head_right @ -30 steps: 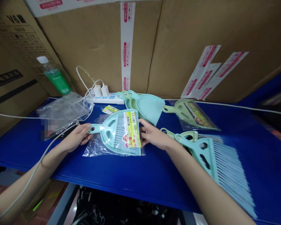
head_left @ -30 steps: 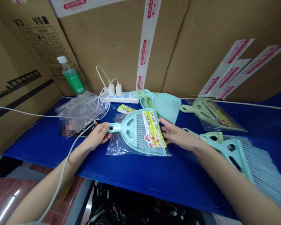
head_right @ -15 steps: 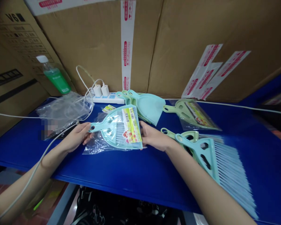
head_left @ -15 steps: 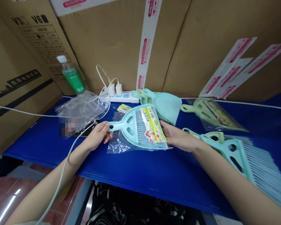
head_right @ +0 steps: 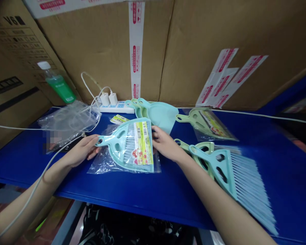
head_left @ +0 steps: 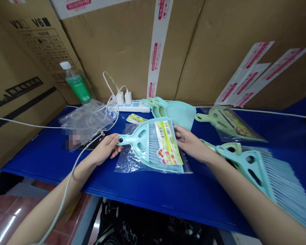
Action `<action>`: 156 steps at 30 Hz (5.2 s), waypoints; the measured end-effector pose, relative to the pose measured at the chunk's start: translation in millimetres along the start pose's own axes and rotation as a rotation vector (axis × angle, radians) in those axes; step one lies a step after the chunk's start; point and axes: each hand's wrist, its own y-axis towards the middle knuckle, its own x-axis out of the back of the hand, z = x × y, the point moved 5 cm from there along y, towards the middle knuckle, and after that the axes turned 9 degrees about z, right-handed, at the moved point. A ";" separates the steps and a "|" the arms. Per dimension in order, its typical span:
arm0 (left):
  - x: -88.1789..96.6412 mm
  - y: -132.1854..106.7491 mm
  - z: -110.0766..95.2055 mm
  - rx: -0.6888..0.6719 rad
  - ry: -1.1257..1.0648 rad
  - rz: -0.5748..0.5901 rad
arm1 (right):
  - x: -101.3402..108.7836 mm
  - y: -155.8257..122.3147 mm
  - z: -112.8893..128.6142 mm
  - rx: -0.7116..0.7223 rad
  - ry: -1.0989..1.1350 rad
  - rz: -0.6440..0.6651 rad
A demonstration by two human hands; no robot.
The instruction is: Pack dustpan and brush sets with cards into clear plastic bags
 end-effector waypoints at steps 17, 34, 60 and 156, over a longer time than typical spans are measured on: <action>-0.7 -1.0 0.0 0.021 0.069 0.045 | 12.5 -4.0 7.7 -0.012 -0.320 -0.284; 3.0 -3.6 -2.7 0.013 0.097 0.035 | 13.5 -6.7 17.6 0.103 -0.755 -0.377; 3.8 -3.7 -3.6 0.040 0.162 0.060 | 10.5 -8.1 12.3 -0.242 -0.487 -0.288; -36.8 -28.2 -27.3 -0.630 1.022 0.230 | -20.2 -24.7 34.9 -0.039 -1.216 0.060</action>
